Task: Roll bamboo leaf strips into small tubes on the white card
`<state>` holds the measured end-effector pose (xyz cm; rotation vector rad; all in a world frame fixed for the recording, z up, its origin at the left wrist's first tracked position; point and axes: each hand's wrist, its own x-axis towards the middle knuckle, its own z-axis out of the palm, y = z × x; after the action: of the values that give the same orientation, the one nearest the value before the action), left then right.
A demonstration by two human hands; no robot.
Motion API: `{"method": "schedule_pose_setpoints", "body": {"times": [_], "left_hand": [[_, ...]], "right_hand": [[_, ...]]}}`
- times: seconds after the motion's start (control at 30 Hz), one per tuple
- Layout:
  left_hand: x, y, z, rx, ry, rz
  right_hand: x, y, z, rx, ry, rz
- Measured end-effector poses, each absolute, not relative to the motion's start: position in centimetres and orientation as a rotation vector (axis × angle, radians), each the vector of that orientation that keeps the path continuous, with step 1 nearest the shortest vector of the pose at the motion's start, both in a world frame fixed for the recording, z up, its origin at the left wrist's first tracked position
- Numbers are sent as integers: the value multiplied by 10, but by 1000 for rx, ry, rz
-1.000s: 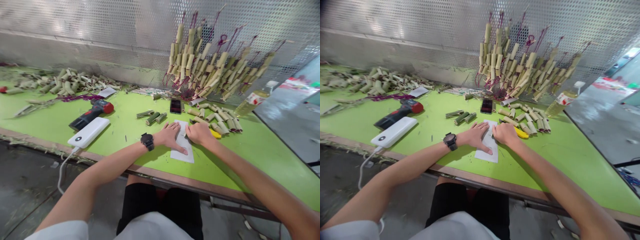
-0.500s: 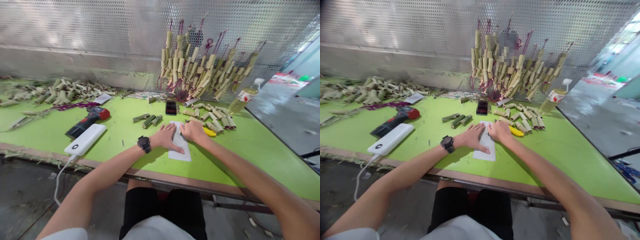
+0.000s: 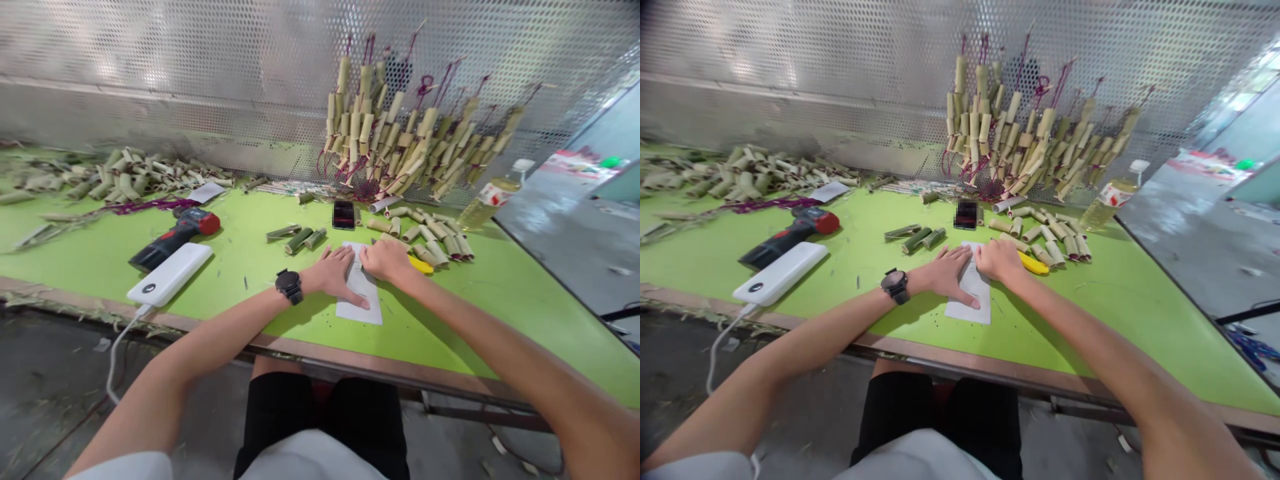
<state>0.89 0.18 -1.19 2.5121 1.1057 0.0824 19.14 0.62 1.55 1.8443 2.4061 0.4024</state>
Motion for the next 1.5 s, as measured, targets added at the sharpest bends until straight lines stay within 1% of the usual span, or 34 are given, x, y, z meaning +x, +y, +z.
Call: {"method": "schedule_pose_setpoints", "body": {"times": [0.2,0.4,0.6,0.7,0.83,0.97,1.13,1.5], "left_hand": [[9,1,-14,2480,1133,86],[10,2,-14,2496,1135,79],[9,3,-13,2513,1132,81],[9,2,-15,2514,1143,99],[10,-1,-12,2508,1184,116],[5,1,-2,2522,1186,52],[-7,12,10,2522,1123,-139],[-9,10,0,2571,1198,-103]], "right_hand": [[206,-9,20,1644,2413,356],[199,3,20,1777,2343,452],[184,-10,15,1703,2431,369],[193,-20,16,1699,2396,387],[201,-5,20,1767,2328,419],[197,10,21,1819,2343,437],[200,-3,17,1830,2336,388],[190,-4,16,1861,2350,377]]}}
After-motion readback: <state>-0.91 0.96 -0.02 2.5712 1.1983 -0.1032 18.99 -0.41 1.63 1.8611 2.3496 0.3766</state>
